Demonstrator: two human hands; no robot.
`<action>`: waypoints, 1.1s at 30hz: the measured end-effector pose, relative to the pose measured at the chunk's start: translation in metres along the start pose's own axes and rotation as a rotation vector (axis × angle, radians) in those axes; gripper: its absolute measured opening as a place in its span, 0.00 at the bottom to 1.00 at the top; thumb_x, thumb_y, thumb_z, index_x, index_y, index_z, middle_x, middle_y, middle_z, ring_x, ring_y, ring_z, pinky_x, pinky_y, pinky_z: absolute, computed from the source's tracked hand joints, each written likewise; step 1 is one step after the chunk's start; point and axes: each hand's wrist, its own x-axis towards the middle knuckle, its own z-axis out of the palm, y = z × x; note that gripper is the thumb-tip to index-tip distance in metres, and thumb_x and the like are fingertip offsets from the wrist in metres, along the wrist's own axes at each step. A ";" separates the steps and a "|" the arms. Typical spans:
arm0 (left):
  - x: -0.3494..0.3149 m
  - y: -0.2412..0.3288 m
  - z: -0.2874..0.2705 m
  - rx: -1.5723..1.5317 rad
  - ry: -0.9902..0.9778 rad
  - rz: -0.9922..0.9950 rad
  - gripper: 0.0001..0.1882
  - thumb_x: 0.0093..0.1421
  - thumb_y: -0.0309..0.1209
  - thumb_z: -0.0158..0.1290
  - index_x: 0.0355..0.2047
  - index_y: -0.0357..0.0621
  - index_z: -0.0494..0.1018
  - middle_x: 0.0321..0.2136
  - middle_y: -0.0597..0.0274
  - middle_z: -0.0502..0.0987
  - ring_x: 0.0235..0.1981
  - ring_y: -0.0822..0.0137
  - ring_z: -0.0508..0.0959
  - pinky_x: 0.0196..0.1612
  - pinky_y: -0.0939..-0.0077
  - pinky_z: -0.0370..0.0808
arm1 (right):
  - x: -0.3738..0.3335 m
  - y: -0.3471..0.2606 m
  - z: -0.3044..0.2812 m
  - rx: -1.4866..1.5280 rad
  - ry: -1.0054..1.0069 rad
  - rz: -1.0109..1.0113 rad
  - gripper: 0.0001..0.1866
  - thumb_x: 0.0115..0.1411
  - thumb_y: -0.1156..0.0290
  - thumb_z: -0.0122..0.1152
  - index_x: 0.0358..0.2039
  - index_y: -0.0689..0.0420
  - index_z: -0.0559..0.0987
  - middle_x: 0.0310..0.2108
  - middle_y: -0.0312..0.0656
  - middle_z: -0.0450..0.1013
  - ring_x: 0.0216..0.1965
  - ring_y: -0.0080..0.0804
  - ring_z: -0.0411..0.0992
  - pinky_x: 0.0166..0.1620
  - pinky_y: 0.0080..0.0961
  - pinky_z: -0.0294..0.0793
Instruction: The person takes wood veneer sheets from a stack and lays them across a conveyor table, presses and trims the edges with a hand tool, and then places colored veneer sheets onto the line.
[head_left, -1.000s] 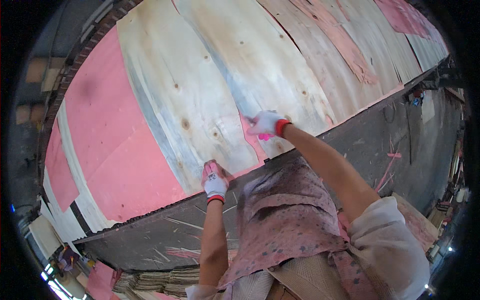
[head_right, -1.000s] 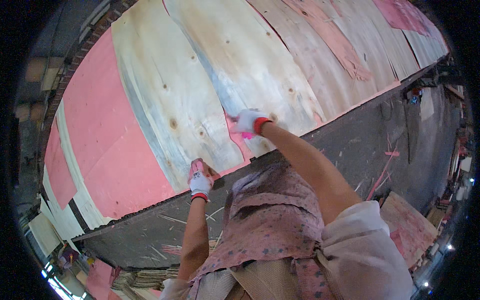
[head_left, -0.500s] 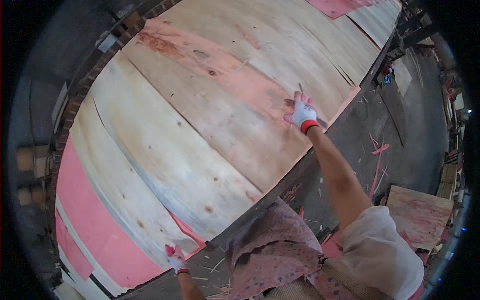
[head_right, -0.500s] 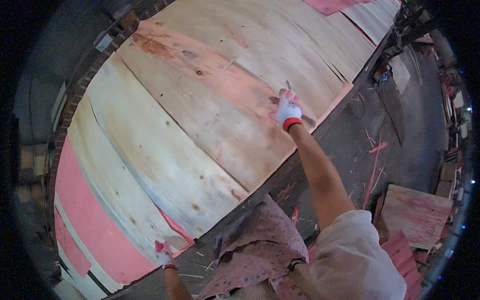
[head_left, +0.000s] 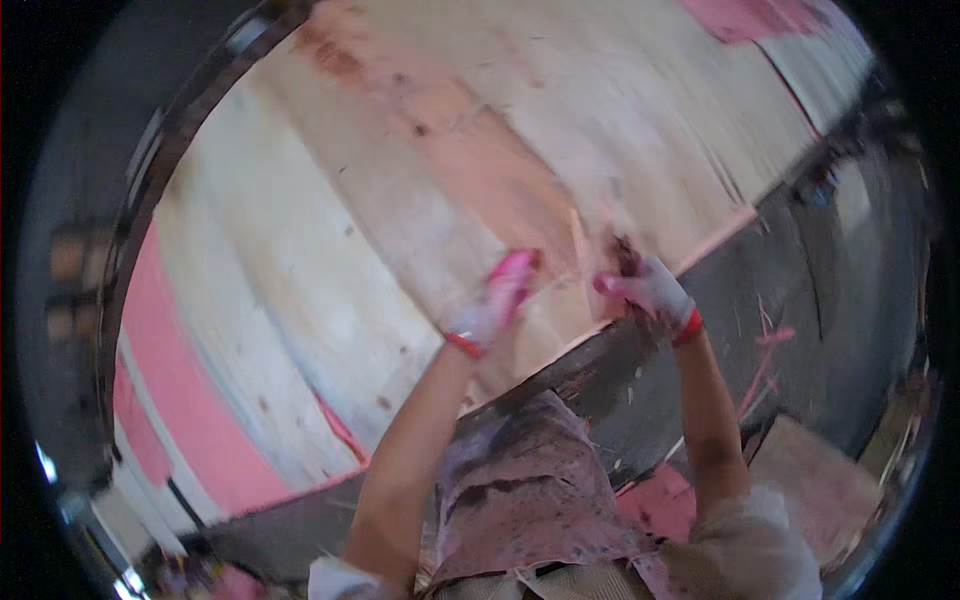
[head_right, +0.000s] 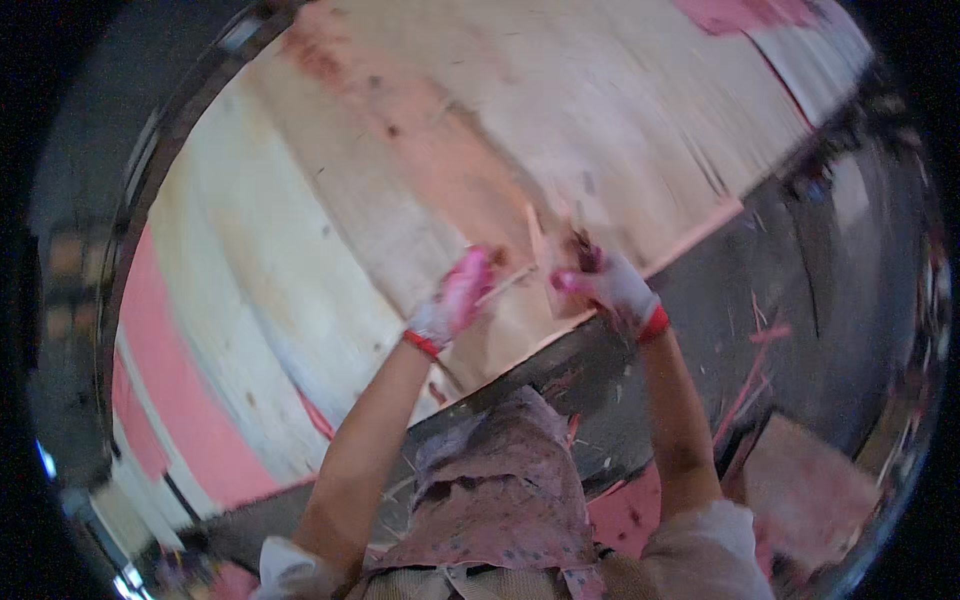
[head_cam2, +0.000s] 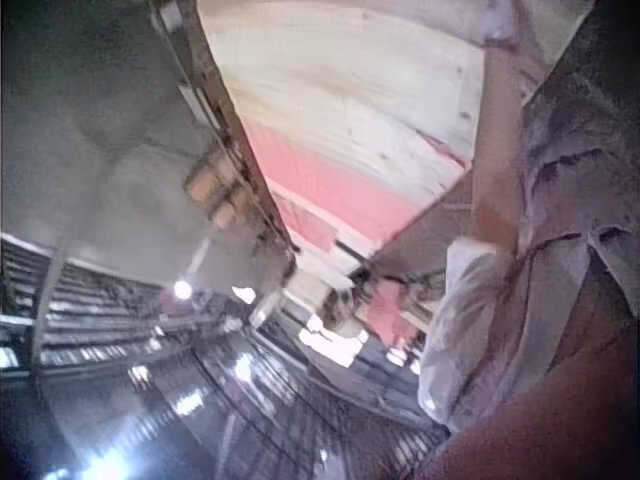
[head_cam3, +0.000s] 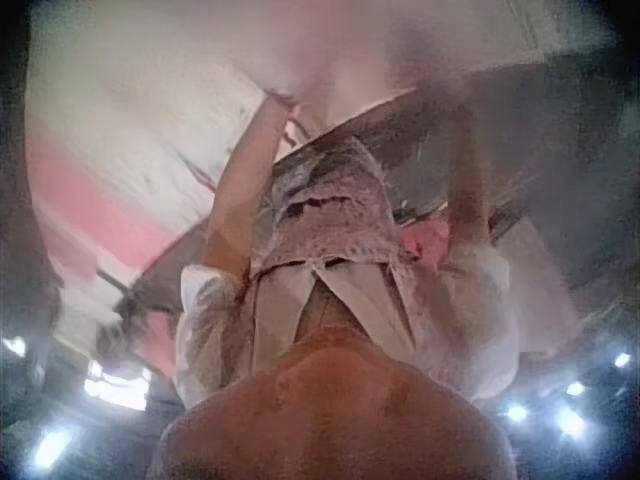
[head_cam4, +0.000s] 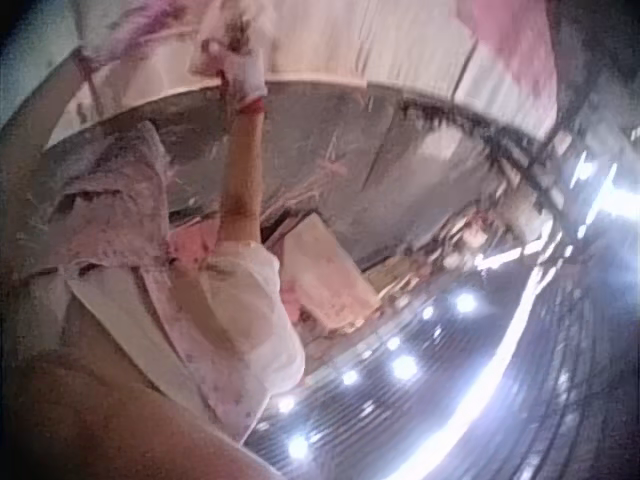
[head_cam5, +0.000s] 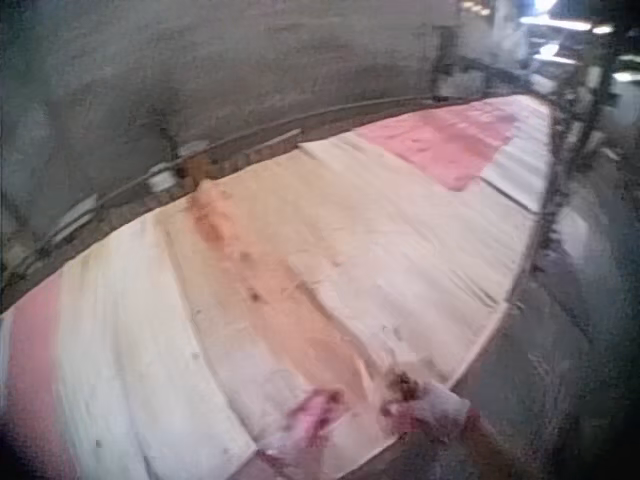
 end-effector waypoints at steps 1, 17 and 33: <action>-0.002 0.000 0.020 0.048 -0.100 0.137 0.21 0.60 0.50 0.50 0.39 0.45 0.71 0.32 0.73 0.73 0.34 0.76 0.72 0.37 0.83 0.70 | -0.002 0.012 0.002 0.007 -0.001 0.028 0.13 0.54 0.71 0.65 0.38 0.61 0.77 0.29 0.33 0.74 0.29 0.20 0.71 0.32 0.20 0.71; -0.152 -0.050 -0.212 -0.242 0.344 0.566 0.08 0.60 0.29 0.46 0.38 0.42 0.71 0.32 0.66 0.75 0.25 0.74 0.72 0.26 0.76 0.71 | -0.051 0.084 0.191 -0.248 -0.322 -0.116 0.35 0.55 0.77 0.60 0.61 0.62 0.56 0.46 0.38 0.70 0.44 0.22 0.68 0.47 0.19 0.69; -0.768 -0.048 -0.473 0.082 1.533 0.738 0.15 0.60 0.33 0.54 0.43 0.36 0.74 0.35 0.63 0.77 0.35 0.71 0.74 0.41 0.78 0.71 | -0.013 0.328 0.469 -0.684 -0.022 -0.307 0.27 0.53 0.58 0.60 0.52 0.57 0.71 0.43 0.51 0.74 0.44 0.43 0.74 0.46 0.33 0.72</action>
